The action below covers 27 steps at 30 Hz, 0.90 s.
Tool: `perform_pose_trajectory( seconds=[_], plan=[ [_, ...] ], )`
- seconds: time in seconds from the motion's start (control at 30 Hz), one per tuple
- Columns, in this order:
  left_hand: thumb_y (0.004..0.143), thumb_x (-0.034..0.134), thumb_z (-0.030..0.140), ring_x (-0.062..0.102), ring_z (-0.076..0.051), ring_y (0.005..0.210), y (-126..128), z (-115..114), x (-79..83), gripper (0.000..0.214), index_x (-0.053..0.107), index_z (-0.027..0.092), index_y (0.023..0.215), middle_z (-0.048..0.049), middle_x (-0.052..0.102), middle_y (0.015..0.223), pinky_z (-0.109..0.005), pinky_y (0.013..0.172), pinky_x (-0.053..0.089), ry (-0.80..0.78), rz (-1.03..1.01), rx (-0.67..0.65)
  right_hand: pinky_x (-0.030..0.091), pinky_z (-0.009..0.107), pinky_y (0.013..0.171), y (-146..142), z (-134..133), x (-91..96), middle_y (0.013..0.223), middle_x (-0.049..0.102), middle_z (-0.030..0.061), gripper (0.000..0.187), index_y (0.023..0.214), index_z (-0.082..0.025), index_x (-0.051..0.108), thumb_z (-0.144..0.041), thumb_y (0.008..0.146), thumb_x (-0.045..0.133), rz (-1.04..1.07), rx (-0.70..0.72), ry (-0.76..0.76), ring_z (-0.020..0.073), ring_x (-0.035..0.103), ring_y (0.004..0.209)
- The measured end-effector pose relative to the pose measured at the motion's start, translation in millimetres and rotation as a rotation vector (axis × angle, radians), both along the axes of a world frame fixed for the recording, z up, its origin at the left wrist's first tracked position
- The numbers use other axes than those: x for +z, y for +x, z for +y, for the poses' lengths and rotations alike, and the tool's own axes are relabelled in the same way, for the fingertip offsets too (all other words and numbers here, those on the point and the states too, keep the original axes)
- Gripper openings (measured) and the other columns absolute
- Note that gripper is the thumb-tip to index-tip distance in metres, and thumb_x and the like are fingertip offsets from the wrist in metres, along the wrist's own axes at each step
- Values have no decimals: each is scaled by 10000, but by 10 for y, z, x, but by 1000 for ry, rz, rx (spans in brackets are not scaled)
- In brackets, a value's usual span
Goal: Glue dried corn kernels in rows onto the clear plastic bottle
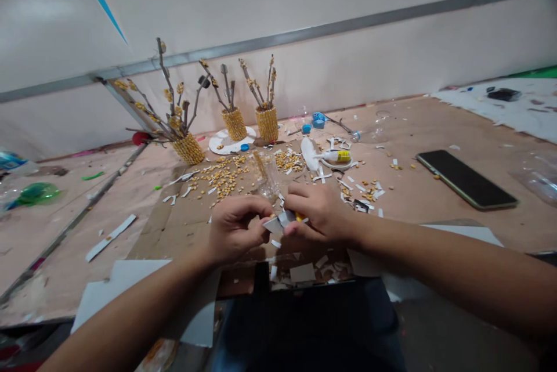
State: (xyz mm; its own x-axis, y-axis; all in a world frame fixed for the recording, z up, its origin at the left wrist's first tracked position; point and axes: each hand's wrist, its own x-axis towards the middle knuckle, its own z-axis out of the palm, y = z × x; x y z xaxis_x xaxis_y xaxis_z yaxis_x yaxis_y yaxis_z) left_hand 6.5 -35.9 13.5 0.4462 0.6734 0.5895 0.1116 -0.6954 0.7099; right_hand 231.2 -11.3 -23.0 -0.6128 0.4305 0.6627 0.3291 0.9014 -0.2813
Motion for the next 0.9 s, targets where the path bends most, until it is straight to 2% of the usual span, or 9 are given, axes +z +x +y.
perform_pose_trajectory(
  seconds=[0.1, 0.33, 0.53, 0.73, 0.9],
  plan=[
    [987, 750, 308, 584, -88, 467, -12, 1, 0, 266, 712, 161, 768, -18, 698, 595, -184, 473, 443, 5, -20, -11, 252, 294, 595, 1, -2, 3, 795, 563, 31, 650, 857, -188, 631, -681, 1122, 300, 15, -16, 8, 150, 463, 660],
    [987, 754, 379, 583, -92, 455, -53, 6, -15, 307, 725, 156, 778, -41, 720, 630, -192, 444, 447, -150, -60, -12, 240, 296, 597, -3, 23, -4, 772, 531, 12, 622, 842, -193, 627, -671, 1120, 341, 39, -40, 0, 146, 420, 646],
    [884, 814, 295, 613, -120, 513, -16, 14, 29, 226, 718, 181, 714, -34, 725, 612, -219, 501, 469, 22, 52, 54, 279, 293, 615, -12, -11, -23, 812, 547, 34, 632, 871, -188, 626, -666, 1127, 300, 1, 12, -50, 160, 450, 687],
    [895, 780, 252, 692, -154, 564, -21, -15, 48, 151, 751, 180, 764, -61, 767, 659, -246, 559, 534, 45, 26, 14, 250, 299, 603, 9, 3, -6, 791, 551, 30, 659, 825, -195, 613, -692, 1116, 294, 3, -3, 30, 154, 445, 664],
    [885, 792, 298, 655, -142, 508, 2, -20, 51, 198, 746, 188, 726, -55, 753, 610, -234, 512, 496, 76, 53, 40, 237, 304, 592, -6, -22, 30, 776, 538, 26, 663, 829, -193, 612, -687, 1121, 281, -9, 12, 48, 152, 421, 649]
  ],
)
